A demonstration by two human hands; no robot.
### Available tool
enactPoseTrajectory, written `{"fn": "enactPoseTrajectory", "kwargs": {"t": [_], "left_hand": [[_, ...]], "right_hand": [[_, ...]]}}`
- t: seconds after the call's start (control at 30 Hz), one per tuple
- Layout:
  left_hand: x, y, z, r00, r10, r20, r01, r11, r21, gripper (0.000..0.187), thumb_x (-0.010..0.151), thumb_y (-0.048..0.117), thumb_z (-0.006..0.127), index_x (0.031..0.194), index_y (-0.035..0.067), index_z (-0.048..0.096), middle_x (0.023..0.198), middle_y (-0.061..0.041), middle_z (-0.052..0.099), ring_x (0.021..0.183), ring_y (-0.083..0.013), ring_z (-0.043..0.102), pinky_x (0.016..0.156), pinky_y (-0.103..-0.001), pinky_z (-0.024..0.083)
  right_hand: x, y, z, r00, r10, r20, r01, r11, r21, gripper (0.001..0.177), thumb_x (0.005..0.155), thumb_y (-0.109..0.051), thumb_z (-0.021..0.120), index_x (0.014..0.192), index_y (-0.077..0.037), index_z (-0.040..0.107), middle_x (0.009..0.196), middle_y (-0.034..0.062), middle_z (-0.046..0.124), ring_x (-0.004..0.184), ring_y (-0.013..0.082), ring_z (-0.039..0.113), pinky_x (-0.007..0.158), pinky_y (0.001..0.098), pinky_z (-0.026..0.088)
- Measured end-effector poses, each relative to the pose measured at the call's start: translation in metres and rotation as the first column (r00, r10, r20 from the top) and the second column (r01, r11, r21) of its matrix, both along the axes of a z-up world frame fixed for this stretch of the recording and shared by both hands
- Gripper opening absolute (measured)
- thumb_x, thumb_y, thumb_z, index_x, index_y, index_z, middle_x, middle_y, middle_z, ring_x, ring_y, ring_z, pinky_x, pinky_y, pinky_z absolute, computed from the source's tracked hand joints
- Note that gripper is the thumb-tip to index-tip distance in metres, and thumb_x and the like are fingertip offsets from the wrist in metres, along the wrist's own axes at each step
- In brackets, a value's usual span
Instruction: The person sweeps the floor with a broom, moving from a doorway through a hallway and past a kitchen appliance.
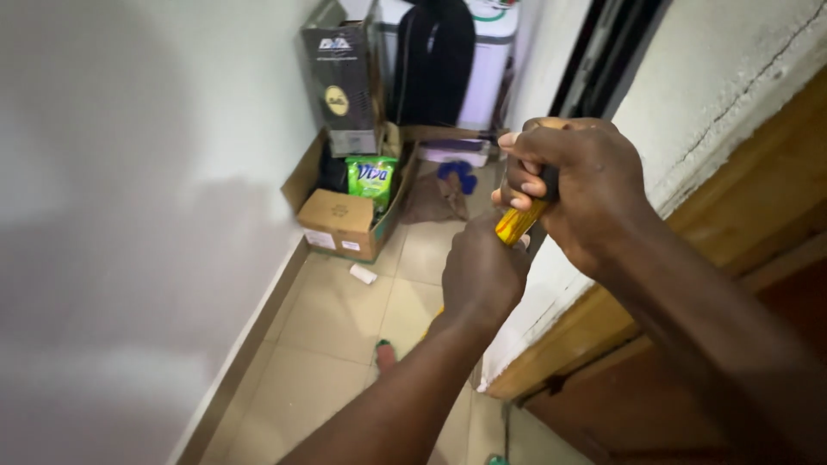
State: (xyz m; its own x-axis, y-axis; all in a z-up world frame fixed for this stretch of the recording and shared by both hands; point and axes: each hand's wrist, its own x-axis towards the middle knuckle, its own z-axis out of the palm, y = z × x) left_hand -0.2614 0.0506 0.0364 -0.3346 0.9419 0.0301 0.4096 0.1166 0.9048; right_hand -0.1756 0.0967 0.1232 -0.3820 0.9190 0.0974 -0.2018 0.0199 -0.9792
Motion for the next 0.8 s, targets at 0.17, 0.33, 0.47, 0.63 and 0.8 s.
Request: {"fn": "enactPoseTrajectory", "kwargs": {"t": [0.17, 0.33, 0.47, 0.63, 0.8], "left_hand": [[-0.038, -0.012, 0.004, 0.989, -0.146, 0.005, 0.145, 0.986, 0.077, 0.028, 0.088, 0.021, 0.068, 0.113, 0.009, 0.068, 0.089, -0.022, 0.075, 0.081, -0.04, 0.072, 0.072, -0.05, 0.055], [-0.073, -0.005, 0.002, 0.905, -0.367, 0.216, 0.385, 0.921, -0.05, 0.036, 0.085, 0.027, 0.075, 0.105, -0.001, 0.065, 0.082, -0.015, 0.073, 0.06, -0.0248, 0.075, 0.051, -0.038, 0.061], [-0.086, -0.014, -0.012, 0.814, -0.495, 0.305, 0.525, 0.851, -0.02, 0.04, 0.084, 0.03, 0.078, 0.095, -0.007, 0.069, 0.08, -0.015, 0.071, 0.059, -0.0208, 0.07, 0.046, -0.035, 0.062], [-0.095, -0.051, -0.004, 0.825, -0.463, 0.323, 0.488, 0.873, 0.005, 0.032, 0.083, 0.028, 0.073, 0.095, -0.001, 0.069, 0.081, -0.01, 0.073, 0.06, -0.0193, 0.072, 0.043, -0.033, 0.062], [-0.097, -0.084, 0.0, 0.86, -0.389, 0.33, 0.416, 0.909, -0.014, 0.026, 0.086, 0.024, 0.071, 0.094, -0.002, 0.072, 0.082, -0.01, 0.075, 0.063, -0.0176, 0.073, 0.045, -0.032, 0.063]], "right_hand": [[-0.027, -0.014, 0.0, 0.998, -0.05, 0.045, 0.048, 0.998, 0.041, 0.028, 0.091, -0.008, 0.062, 0.067, -0.01, 0.047, 0.057, 0.0025, 0.043, 0.052, 0.0168, 0.045, 0.077, 0.0413, 0.052], [-0.05, -0.033, 0.002, 0.992, -0.041, 0.121, 0.022, 0.987, 0.157, 0.032, 0.096, -0.011, 0.059, 0.068, -0.008, 0.044, 0.059, 0.0038, 0.044, 0.053, 0.0175, 0.044, 0.082, 0.0412, 0.051], [-0.059, -0.059, -0.002, 0.995, -0.042, 0.096, 0.029, 0.99, 0.137, 0.018, 0.096, -0.012, 0.058, 0.081, -0.005, 0.055, 0.063, 0.0019, 0.044, 0.059, 0.0154, 0.047, 0.087, 0.0418, 0.053], [-0.074, -0.099, 0.001, 0.987, -0.157, 0.037, 0.152, 0.981, 0.122, 0.011, 0.087, -0.01, 0.059, 0.09, -0.003, 0.068, 0.065, 0.0027, 0.048, 0.062, 0.0132, 0.052, 0.086, 0.0408, 0.055], [-0.088, -0.133, -0.005, 0.969, -0.247, -0.026, 0.247, 0.949, 0.196, 0.018, 0.088, -0.01, 0.072, 0.078, -0.007, 0.057, 0.069, 0.003, 0.052, 0.066, 0.0136, 0.054, 0.079, 0.0381, 0.056]]}}
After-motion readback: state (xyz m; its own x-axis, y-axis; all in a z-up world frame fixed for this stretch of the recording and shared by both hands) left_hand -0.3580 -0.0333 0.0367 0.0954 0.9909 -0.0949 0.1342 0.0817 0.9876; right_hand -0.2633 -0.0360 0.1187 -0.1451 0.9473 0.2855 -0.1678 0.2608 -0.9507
